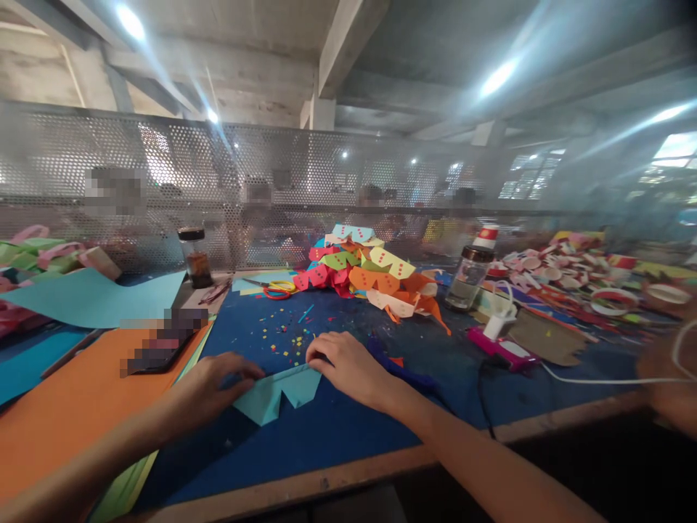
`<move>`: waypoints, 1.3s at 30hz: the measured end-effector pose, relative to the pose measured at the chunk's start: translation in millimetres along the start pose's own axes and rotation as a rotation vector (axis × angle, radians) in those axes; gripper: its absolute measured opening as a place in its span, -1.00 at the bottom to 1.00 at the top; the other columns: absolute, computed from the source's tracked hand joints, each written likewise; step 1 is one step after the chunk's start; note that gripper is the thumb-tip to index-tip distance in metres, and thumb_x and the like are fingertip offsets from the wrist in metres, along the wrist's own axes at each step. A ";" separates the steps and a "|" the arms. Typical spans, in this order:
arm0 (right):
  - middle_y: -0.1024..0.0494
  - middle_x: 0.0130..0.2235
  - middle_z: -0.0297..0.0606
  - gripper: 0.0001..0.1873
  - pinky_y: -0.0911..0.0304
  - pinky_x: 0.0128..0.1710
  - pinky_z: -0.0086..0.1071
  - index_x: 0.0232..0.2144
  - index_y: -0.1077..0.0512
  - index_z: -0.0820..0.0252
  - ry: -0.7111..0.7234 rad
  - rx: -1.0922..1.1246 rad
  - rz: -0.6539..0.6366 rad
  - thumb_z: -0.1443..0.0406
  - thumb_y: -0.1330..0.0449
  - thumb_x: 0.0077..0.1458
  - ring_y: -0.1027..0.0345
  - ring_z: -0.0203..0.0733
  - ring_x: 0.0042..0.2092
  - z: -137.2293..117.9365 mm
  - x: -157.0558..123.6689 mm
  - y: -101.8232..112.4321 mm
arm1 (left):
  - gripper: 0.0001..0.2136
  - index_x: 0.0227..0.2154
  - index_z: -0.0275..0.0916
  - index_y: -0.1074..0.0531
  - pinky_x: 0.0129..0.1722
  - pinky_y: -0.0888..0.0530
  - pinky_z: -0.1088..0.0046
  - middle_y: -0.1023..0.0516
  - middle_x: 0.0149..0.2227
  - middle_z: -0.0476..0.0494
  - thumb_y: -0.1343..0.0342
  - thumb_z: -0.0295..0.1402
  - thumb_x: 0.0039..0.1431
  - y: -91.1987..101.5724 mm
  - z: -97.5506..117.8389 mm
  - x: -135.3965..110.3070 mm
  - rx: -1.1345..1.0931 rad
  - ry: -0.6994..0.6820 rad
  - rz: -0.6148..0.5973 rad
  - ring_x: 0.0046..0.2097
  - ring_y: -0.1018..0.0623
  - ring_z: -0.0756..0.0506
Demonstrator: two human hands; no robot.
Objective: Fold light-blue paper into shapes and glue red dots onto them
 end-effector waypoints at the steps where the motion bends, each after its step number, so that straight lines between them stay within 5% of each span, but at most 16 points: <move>1: -0.60 -0.24 -0.36 -0.94 -0.17 -0.14 -0.33 -0.33 -0.49 0.15 0.006 0.013 0.004 0.37 -0.25 0.22 -0.45 -0.21 -0.14 -1.0 2.2 3.2 | -0.77 -0.15 -0.09 -0.60 -0.14 -0.49 0.39 -0.68 -0.18 -0.08 -0.10 -0.24 0.23 -0.4 0.8 4.7 -0.018 0.036 -0.012 -0.15 -0.61 -0.14; 8: -0.60 -0.22 -0.34 -0.93 -0.17 -0.04 -0.28 -0.31 -0.50 0.12 0.038 0.058 0.114 0.38 -0.23 0.22 -0.44 -0.20 -0.12 -4.4 16.8 35.4 | -0.82 -0.35 -0.20 -0.62 -0.34 -0.37 0.47 -0.64 -0.41 -0.03 -0.17 -0.25 0.12 -4.8 3.8 34.3 -0.272 0.159 -0.060 -0.36 -0.54 -0.07; 11: -0.52 -0.04 -0.20 -0.84 -0.08 0.14 -0.15 -0.14 -0.46 0.12 -0.024 0.152 0.367 0.39 -0.18 0.22 -0.32 -0.08 0.08 9.5 16.6 66.8 | -0.81 -0.42 -0.25 -0.59 -0.42 -0.32 0.50 -0.55 -0.51 0.01 -0.26 -0.21 0.01 2.4 -8.3 40.8 -0.484 0.238 0.032 -0.45 -0.46 -0.02; 14: -0.44 0.02 -0.09 -0.77 -0.06 0.20 -0.07 -0.08 -0.38 0.14 -0.187 0.505 0.598 0.29 -0.18 0.19 -0.25 -0.01 0.13 44.8 11.3 80.8 | -0.77 -0.43 -0.25 -0.55 -0.45 -0.32 0.50 -0.48 -0.53 0.03 -0.26 -0.16 -0.02 11.0 -13.7 45.6 -0.565 0.272 0.125 -0.48 -0.40 0.00; 18: -0.50 -0.28 -0.19 -0.65 -0.35 -0.24 -0.23 -0.16 -0.36 0.20 -0.276 0.782 0.424 0.06 -0.17 0.16 -0.44 -0.13 -0.28 60.1 24.3 46.7 | -0.72 -0.40 -0.26 -0.50 -0.47 -0.33 0.51 -0.41 -0.52 0.03 -0.24 -0.12 -0.02 7.9 -5.6 50.4 -0.621 0.287 0.160 -0.48 -0.37 0.02; 22: -0.35 -0.50 -0.41 -0.63 -0.18 -0.48 -0.41 -0.38 -0.37 0.19 -0.280 0.912 0.278 -0.01 -0.16 0.15 -0.27 -0.30 -0.47 52.3 27.9 21.7 | -0.72 -0.42 -0.25 -0.48 -0.48 -0.31 0.51 -0.38 -0.53 0.05 -0.28 -0.12 -0.04 -10.1 14.2 49.7 -0.712 0.292 0.082 -0.48 -0.34 0.03; 27: -0.21 -0.54 -0.47 -0.61 -0.01 -0.51 -0.44 -0.49 -0.33 0.18 -0.297 0.997 0.254 0.00 -0.20 0.11 -0.07 -0.36 -0.50 48.9 23.7 16.3 | -0.69 -0.43 -0.24 -0.44 -0.48 -0.30 0.51 -0.34 -0.54 0.09 -0.32 -0.10 -0.06 -30.3 36.0 43.1 -0.846 0.324 -0.062 -0.51 -0.32 0.05; 39: -0.32 -0.50 -0.45 -0.65 -0.12 -0.44 -0.44 -0.42 -0.41 0.18 -0.262 1.118 0.143 0.01 -0.24 0.08 -0.17 -0.34 -0.46 35.3 22.3 3.6 | -0.68 -0.52 -0.25 -0.42 -0.51 -0.26 0.53 -0.31 -0.57 0.09 -0.30 -0.08 -0.04 -29.8 37.2 55.4 -0.874 0.353 0.065 -0.52 -0.30 0.06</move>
Point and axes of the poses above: each hand's wrist, its own x-axis towards the middle knuckle, its own y-axis out of the back of the hand, z = x × y, the point moved 10 cm from there along x, towards the middle knuckle
